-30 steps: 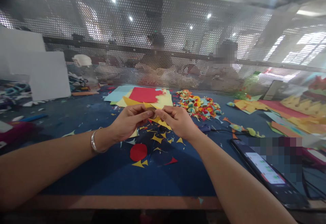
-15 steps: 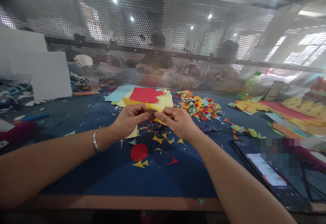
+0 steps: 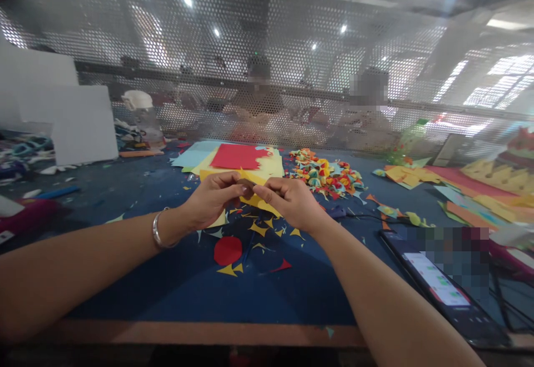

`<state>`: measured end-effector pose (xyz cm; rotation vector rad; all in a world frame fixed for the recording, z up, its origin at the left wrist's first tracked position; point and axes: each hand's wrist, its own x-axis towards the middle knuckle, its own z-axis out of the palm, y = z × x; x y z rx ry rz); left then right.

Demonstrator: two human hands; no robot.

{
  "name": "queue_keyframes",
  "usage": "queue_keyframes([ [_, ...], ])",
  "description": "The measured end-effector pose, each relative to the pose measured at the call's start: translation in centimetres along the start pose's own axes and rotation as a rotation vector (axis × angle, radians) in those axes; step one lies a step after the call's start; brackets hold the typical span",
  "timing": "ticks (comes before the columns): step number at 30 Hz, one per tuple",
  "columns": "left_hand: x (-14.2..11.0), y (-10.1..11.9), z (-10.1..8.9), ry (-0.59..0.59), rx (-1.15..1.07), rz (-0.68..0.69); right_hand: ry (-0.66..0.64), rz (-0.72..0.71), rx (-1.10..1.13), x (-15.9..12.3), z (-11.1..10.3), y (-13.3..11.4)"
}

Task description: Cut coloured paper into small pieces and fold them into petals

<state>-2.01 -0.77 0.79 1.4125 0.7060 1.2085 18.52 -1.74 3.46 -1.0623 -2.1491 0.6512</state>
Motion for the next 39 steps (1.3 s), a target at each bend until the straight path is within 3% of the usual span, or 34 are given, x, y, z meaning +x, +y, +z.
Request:
queue_keyframes([
  [6, -0.17, 0.10, 0.24, -0.040, -0.128, -0.119, 0.017, 0.006, -0.010, 0.00, 0.08, 0.37],
  [20, -0.23, 0.04, 0.42, -0.039, -0.217, -0.102, 0.057, -0.003, -0.025, 0.03, 0.13, 0.24],
  [39, 0.11, -0.58, -0.03, -0.030, -0.106, 0.011, 0.065, -0.041, -0.090, -0.07, -0.12, 0.34],
])
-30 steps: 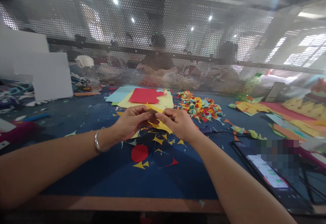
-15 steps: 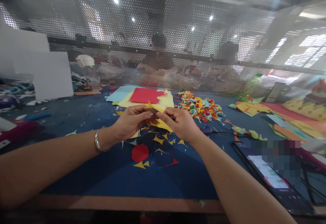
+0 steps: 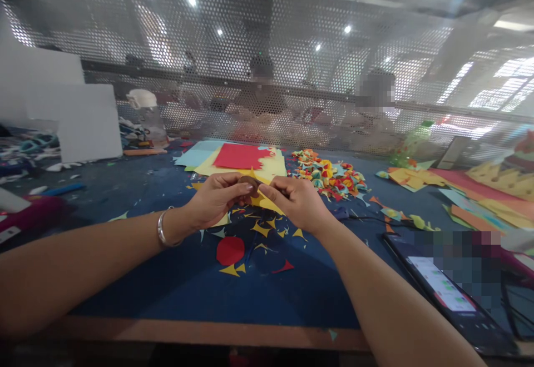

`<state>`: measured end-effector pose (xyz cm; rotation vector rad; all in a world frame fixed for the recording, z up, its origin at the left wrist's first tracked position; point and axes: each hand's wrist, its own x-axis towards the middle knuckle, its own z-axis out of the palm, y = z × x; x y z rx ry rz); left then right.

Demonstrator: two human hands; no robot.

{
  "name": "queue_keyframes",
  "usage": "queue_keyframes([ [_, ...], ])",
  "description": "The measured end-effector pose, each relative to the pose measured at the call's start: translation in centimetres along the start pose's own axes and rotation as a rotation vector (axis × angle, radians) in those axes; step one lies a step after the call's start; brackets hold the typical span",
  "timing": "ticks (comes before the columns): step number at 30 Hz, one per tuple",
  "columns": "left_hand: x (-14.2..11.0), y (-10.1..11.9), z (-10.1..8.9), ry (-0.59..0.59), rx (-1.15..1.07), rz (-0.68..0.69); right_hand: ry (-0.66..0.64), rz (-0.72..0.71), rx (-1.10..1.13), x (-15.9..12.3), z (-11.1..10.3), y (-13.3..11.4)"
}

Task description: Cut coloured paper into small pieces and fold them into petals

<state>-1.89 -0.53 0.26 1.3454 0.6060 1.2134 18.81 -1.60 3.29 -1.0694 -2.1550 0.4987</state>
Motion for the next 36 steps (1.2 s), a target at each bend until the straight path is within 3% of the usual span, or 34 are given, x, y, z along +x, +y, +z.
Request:
queue_keyframes([
  [36, 0.45, -0.10, -0.80, -0.114, 0.122, 0.039, -0.041, 0.021, -0.008, -0.01, -0.01, 0.29],
])
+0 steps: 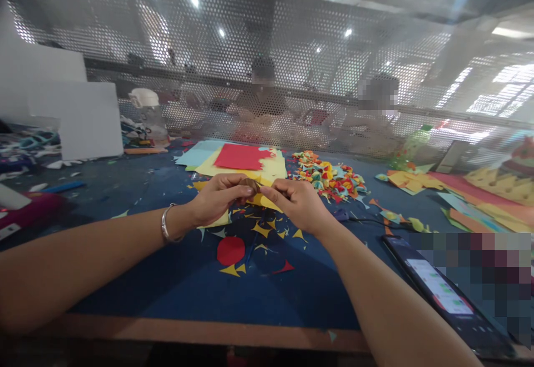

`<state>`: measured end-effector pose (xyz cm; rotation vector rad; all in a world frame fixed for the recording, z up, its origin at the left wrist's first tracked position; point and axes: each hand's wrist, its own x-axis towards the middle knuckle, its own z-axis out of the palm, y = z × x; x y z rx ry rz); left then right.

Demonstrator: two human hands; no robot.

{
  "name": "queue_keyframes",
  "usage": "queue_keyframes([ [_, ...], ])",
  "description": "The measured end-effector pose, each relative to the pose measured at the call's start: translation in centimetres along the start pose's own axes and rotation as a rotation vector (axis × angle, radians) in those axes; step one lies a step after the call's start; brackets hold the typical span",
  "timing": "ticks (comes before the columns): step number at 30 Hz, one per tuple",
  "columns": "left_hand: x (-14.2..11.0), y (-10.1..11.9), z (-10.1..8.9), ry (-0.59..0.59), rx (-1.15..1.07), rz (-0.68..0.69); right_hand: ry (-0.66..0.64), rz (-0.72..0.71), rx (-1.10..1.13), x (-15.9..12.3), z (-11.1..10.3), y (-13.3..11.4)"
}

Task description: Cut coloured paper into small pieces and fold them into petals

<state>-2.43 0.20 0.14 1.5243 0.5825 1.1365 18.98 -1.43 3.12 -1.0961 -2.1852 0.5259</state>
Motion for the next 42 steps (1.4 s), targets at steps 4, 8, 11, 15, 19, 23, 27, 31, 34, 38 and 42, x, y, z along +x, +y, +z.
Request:
queue_keyframes([
  [4, 0.00, 0.18, 0.12, -0.008, 0.011, -0.011, -0.008, 0.002, -0.005, 0.07, 0.03, -0.07],
  [8, -0.01, 0.30, 0.14, -0.010, 0.020, -0.019, -0.016, -0.006, -0.005, 0.10, 0.05, -0.01],
  [11, 0.02, 0.20, 0.04, -0.012, 0.023, -0.024, -0.020, -0.008, -0.010, 0.10, 0.05, 0.01],
  [15, 0.11, 0.05, -0.10, -0.023, 0.024, -0.026, -0.017, -0.005, -0.024, 0.13, 0.07, -0.04],
  [19, 0.14, 0.18, -0.10, -0.034, 0.026, -0.034, -0.024, -0.003, -0.024, 0.16, 0.06, -0.17],
  [23, 0.16, 0.25, -0.13, -0.037, 0.022, -0.042, -0.025, 0.000, -0.025, 0.12, 0.02, -0.26],
  [27, 0.17, 0.17, -0.15, -0.050, 0.019, -0.054, -0.023, 0.001, -0.025, 0.09, 0.04, -0.24],
  [31, 0.13, 0.25, 0.01, -0.066, 0.013, -0.058, -0.034, -0.008, -0.018, 0.10, 0.06, -0.22],
  [34, 0.11, 0.39, 0.09, -0.072, 0.011, -0.053, -0.038, -0.005, -0.018, 0.09, 0.03, -0.26],
  [38, 0.11, 0.48, 0.04, -0.075, 0.017, -0.044, -0.037, 0.005, -0.018, 0.07, 0.01, -0.33],
  [42, 0.12, 0.52, 0.11, -0.079, 0.028, -0.040, -0.037, -0.006, -0.016, 0.07, 0.05, -0.36],
])
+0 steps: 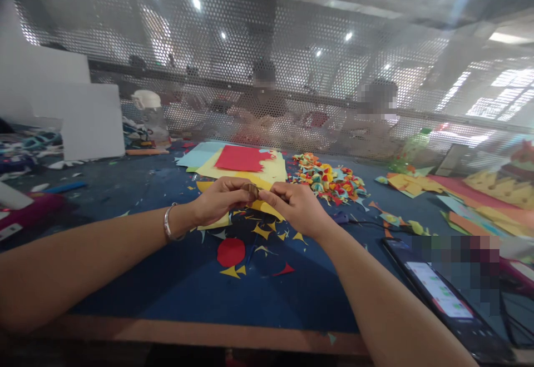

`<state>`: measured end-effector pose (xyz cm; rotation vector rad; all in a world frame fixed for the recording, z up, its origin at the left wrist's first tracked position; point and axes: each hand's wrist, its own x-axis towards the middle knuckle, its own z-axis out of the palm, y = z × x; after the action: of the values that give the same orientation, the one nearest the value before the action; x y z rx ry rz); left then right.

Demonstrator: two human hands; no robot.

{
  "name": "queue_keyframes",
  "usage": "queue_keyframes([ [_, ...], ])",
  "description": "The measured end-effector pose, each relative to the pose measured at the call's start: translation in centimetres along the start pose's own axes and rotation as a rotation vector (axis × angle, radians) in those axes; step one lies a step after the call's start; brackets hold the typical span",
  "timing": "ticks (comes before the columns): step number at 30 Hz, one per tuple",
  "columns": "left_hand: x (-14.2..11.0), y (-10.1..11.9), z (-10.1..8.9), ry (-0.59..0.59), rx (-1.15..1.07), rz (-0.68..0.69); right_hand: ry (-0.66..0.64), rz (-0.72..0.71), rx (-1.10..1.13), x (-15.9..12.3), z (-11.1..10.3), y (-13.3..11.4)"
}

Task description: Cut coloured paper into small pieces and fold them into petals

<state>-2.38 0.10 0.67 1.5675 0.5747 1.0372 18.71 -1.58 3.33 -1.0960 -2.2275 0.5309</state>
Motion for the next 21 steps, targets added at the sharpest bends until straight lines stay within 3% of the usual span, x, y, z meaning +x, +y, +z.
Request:
queue_keyframes([
  [13, 0.01, 0.08, 0.15, -0.024, 0.081, 0.004, 0.000, -0.001, -0.023, 0.07, 0.08, 0.10],
  [21, 0.17, -0.74, -0.52, -0.124, 0.328, -0.095, 0.056, 0.070, -0.170, 0.15, -0.24, 0.82],
])
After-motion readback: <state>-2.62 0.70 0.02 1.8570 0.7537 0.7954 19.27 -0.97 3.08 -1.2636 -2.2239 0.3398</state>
